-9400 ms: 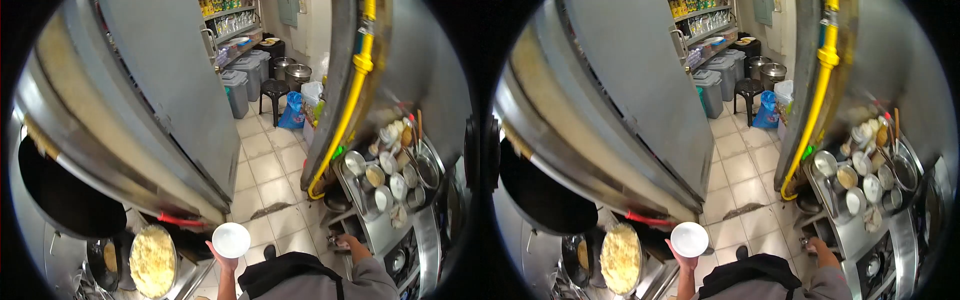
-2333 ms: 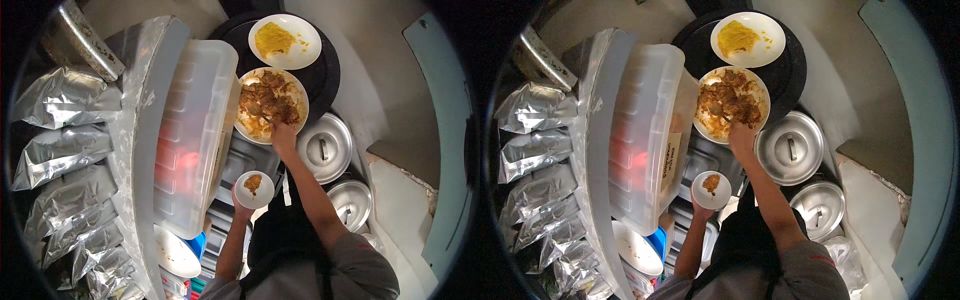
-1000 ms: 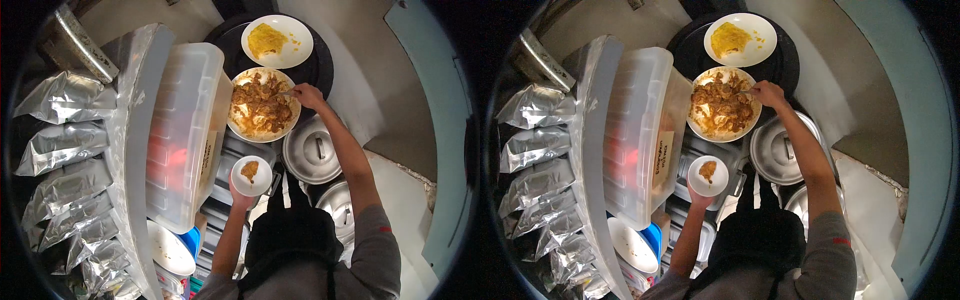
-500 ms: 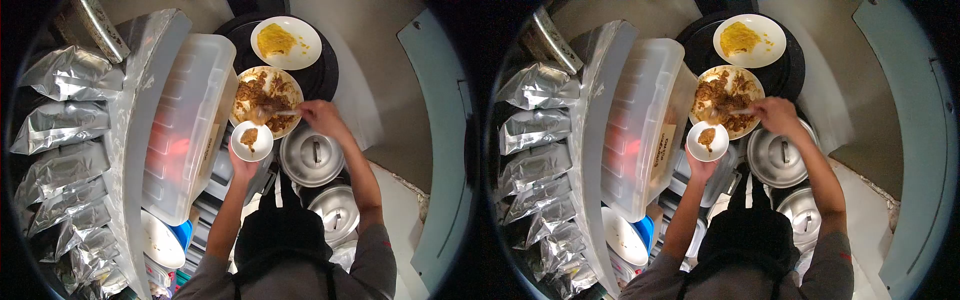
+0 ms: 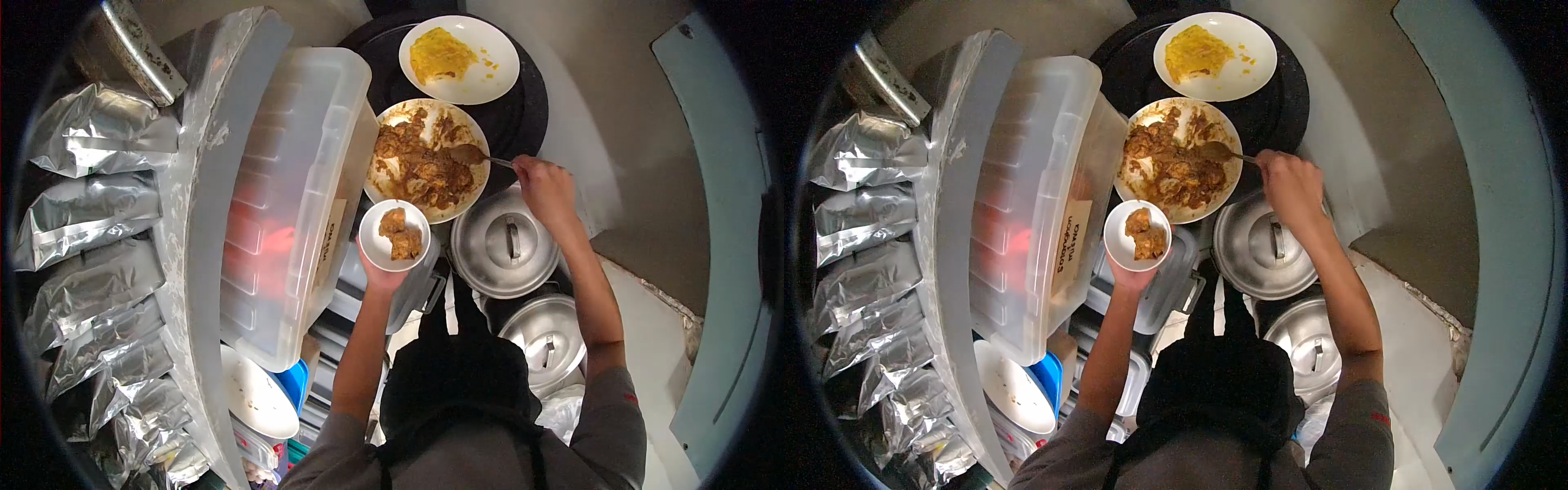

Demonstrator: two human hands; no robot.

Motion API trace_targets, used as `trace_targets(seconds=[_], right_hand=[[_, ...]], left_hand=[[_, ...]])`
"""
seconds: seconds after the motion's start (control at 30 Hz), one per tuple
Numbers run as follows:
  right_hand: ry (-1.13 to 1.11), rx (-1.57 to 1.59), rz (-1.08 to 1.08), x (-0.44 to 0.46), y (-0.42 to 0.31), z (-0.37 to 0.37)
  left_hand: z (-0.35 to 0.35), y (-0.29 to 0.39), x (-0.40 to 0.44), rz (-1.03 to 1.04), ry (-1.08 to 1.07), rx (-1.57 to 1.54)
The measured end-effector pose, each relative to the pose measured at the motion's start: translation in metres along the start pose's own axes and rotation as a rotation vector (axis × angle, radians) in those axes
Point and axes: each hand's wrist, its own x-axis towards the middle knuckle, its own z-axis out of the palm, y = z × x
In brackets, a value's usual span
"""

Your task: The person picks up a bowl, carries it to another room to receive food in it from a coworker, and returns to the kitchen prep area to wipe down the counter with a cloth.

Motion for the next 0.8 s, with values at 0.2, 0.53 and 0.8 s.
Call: trace_targets(seconds=[0.2, 0.53, 0.8], right_hand=[[-0.118, -0.161, -0.009, -0.017, -0.007, 0.033], [0.002, -0.108, -0.230, 0.027, -0.016, 0.068], [0.044, -0.155, -0.133, 0.071, -0.013, 0.076]], left_hand=[[-0.003, -0.012, -0.029, 0.008, -0.010, 0.076], [-0.016, -0.024, -0.055, -0.040, 0.126, 0.047], [-0.022, -0.029, -0.058, -0.040, 0.133, 0.073]])
